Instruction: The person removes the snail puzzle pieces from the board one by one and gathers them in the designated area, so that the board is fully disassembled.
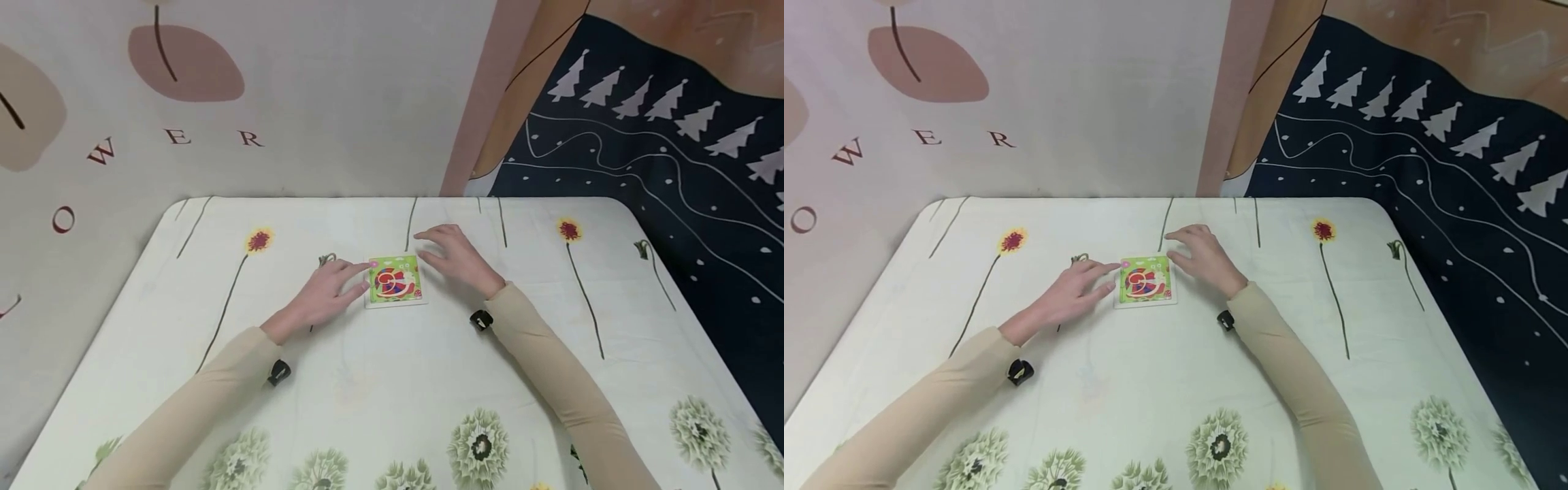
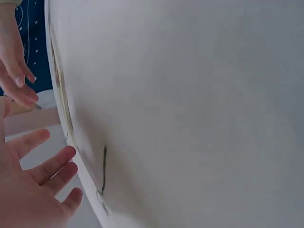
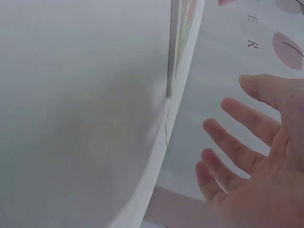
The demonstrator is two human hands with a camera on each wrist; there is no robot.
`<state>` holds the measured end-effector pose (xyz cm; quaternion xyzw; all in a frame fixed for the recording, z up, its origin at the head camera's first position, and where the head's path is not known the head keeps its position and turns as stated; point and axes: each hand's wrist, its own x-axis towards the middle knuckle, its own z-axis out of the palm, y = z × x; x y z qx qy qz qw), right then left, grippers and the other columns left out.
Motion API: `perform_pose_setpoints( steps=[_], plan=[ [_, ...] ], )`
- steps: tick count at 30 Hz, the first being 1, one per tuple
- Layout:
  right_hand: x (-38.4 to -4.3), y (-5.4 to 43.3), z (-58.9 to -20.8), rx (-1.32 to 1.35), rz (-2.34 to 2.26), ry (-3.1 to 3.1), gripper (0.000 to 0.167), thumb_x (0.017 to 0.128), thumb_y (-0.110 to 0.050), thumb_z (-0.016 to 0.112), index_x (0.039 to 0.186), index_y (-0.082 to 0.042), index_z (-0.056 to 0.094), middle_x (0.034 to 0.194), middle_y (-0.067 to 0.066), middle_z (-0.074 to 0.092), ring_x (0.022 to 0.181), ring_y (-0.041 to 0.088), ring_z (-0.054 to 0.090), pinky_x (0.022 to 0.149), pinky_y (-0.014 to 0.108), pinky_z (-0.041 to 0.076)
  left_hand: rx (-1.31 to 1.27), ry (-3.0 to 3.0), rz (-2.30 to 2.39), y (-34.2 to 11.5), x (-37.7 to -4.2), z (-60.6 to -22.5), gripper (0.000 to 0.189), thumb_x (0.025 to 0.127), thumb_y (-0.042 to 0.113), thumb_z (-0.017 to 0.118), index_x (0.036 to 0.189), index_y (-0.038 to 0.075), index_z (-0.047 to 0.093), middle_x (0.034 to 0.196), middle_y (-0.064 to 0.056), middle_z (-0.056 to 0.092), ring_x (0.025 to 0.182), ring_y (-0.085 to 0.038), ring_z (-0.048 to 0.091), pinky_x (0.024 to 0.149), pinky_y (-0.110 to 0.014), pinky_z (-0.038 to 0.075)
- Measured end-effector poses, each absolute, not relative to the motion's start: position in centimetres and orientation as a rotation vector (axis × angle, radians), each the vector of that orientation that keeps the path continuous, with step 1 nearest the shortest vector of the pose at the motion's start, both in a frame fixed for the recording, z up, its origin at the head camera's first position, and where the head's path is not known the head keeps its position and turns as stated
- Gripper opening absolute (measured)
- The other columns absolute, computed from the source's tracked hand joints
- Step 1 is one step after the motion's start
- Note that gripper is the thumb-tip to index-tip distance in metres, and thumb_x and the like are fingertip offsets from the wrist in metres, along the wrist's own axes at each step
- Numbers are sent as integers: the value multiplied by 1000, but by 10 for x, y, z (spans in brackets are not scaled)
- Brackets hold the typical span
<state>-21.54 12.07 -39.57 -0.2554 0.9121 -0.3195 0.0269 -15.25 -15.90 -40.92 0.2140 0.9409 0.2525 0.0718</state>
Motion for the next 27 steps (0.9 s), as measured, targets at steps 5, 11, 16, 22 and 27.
perform_pose_setpoints(
  steps=[5,11,16,22,27],
  plan=[
    [-216,108,-397,-796,-1033,2737,36,98,-17,62,131,-3,63,132,18,64,127,34,50,111,49,35,676,2763,810,-153,-149,-411,49,104,36,49,147,14,50,134,-19,57,122,-34,52,100,-55,41],
    [-217,94,-398,-760,-1051,2676,31,99,-18,61,127,-5,66,126,15,65,123,32,52,105,48,40,685,2739,810,-152,-148,-413,48,103,35,50,146,14,52,130,-17,55,118,-31,50,97,-52,41],
    [-220,83,-400,-778,-1032,2635,30,99,-17,60,126,-5,67,127,14,65,123,32,53,105,48,42,757,2775,740,-152,-150,-417,47,100,31,54,143,11,54,128,-17,54,113,-30,49,95,-51,41],
    [-222,72,-401,-805,-1002,2566,29,99,-15,61,125,-5,68,125,15,65,116,29,57,100,45,47,791,2802,697,-152,-150,-416,46,96,25,62,140,10,58,126,-16,54,109,-29,47,91,-49,41],
    [-224,63,-401,-811,-954,2549,28,98,-13,61,124,-5,68,124,14,66,114,28,59,99,43,47,813,2823,680,-152,-150,-417,47,93,20,66,139,10,59,126,-16,53,108,-29,47,89,-48,41]
  ],
)
